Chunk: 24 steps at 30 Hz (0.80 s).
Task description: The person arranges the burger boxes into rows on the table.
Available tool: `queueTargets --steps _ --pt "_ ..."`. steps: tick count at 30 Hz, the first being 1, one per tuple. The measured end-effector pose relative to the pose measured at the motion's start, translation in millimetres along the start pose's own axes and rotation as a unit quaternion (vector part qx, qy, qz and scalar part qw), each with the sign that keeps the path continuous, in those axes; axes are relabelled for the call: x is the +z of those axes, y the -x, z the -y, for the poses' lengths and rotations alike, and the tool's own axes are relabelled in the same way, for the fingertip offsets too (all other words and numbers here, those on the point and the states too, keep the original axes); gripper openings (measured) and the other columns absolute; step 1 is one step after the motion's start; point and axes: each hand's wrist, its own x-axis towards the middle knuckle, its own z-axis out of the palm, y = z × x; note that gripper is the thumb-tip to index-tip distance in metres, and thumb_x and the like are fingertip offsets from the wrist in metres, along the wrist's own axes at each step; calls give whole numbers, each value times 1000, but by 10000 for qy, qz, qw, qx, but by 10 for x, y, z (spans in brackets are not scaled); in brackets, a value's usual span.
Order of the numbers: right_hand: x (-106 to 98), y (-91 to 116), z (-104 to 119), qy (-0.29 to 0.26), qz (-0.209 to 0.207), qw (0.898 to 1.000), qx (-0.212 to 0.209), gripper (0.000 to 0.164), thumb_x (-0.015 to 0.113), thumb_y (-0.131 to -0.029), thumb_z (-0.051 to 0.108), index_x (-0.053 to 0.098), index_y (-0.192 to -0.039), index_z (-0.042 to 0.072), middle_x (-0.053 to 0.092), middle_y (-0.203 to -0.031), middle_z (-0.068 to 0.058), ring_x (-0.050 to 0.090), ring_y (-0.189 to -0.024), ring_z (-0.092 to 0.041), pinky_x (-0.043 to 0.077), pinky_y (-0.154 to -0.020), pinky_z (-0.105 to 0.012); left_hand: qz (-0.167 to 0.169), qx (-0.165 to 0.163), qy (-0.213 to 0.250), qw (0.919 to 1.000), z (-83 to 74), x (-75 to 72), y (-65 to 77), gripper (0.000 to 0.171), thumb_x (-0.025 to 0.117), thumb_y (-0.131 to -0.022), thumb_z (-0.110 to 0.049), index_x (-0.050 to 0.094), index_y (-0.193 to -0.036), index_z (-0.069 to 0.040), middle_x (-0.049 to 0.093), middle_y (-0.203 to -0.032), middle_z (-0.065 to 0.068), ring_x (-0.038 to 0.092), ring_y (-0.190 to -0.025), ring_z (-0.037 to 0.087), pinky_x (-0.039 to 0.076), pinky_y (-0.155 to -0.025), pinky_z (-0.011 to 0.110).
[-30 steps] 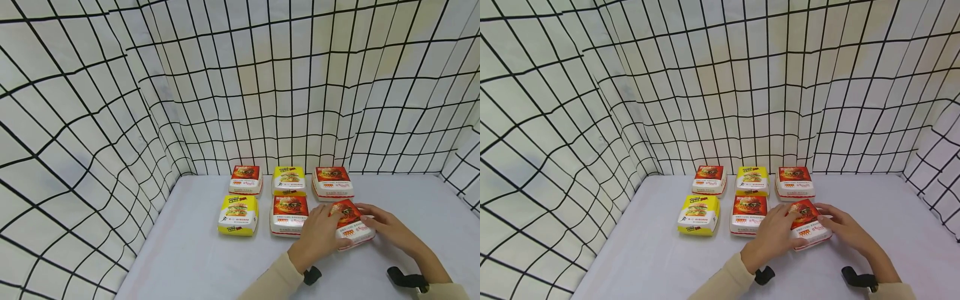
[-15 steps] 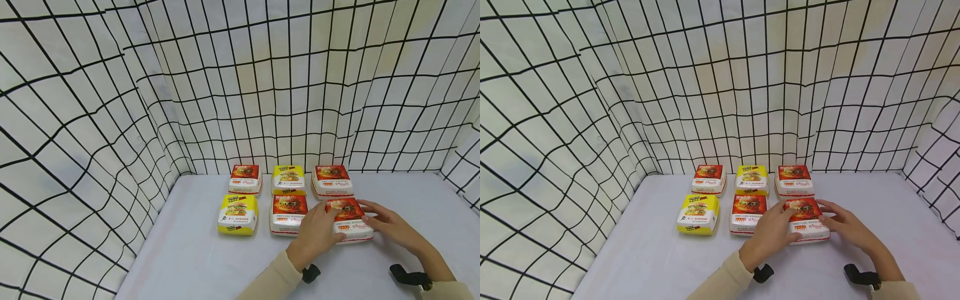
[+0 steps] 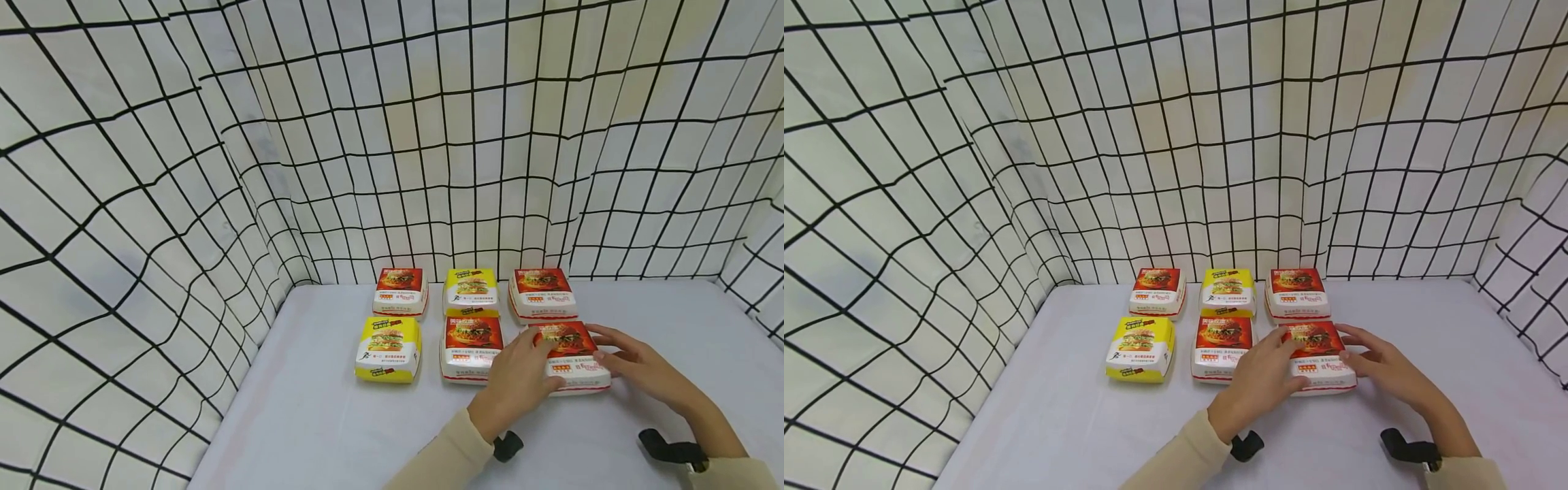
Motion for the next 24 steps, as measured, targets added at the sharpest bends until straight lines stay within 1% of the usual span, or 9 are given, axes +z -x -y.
queueTargets --steps 10,14,18,22,24 --pt "-36 26 31 51 -9 10000 -18 66 53 -106 37 28 -161 10 36 -156 -35 58 -122 -48 55 -80 -43 -142 127 -39 9998 -9 39 1 51 74 -89 -52 63 -137 -38 54 -152 -6 57 -135 14 57 -97 38" --pt "-52 31 28 57 -21 10000 -44 65 53 -106 36 29 -161 9 37 -155 -36 57 -123 -52 57 -81 -46 -287 238 -123 9992 -7 71 0 48 73 -90 -51 63 -136 -40 54 -152 -6 59 -133 13 57 -95 36" --pt "-61 34 19 72 -20 10000 -8 66 53 -106 37 28 -161 9 36 -156 -37 57 -124 -52 58 -82 -45 -490 375 -210 9979 -12 106 -5 45 73 -92 -48 64 -135 -40 57 -149 -5 63 -127 13 58 -92 33" --pt "-67 42 10 75 -5 10000 26 67 54 -106 37 28 -161 8 35 -156 -37 57 -123 -52 58 -82 -45 -506 367 -247 9977 -25 124 -5 44 72 -93 -48 64 -135 -40 57 -148 -5 64 -125 12 58 -90 32" --pt "-67 47 6 76 -7 10000 31 68 54 -106 37 28 -161 7 36 -155 -37 58 -123 -52 59 -82 -47 -498 367 -296 9976 -29 133 -8 43 71 -94 -49 63 -136 -41 56 -148 -5 64 -124 11 58 -89 31"
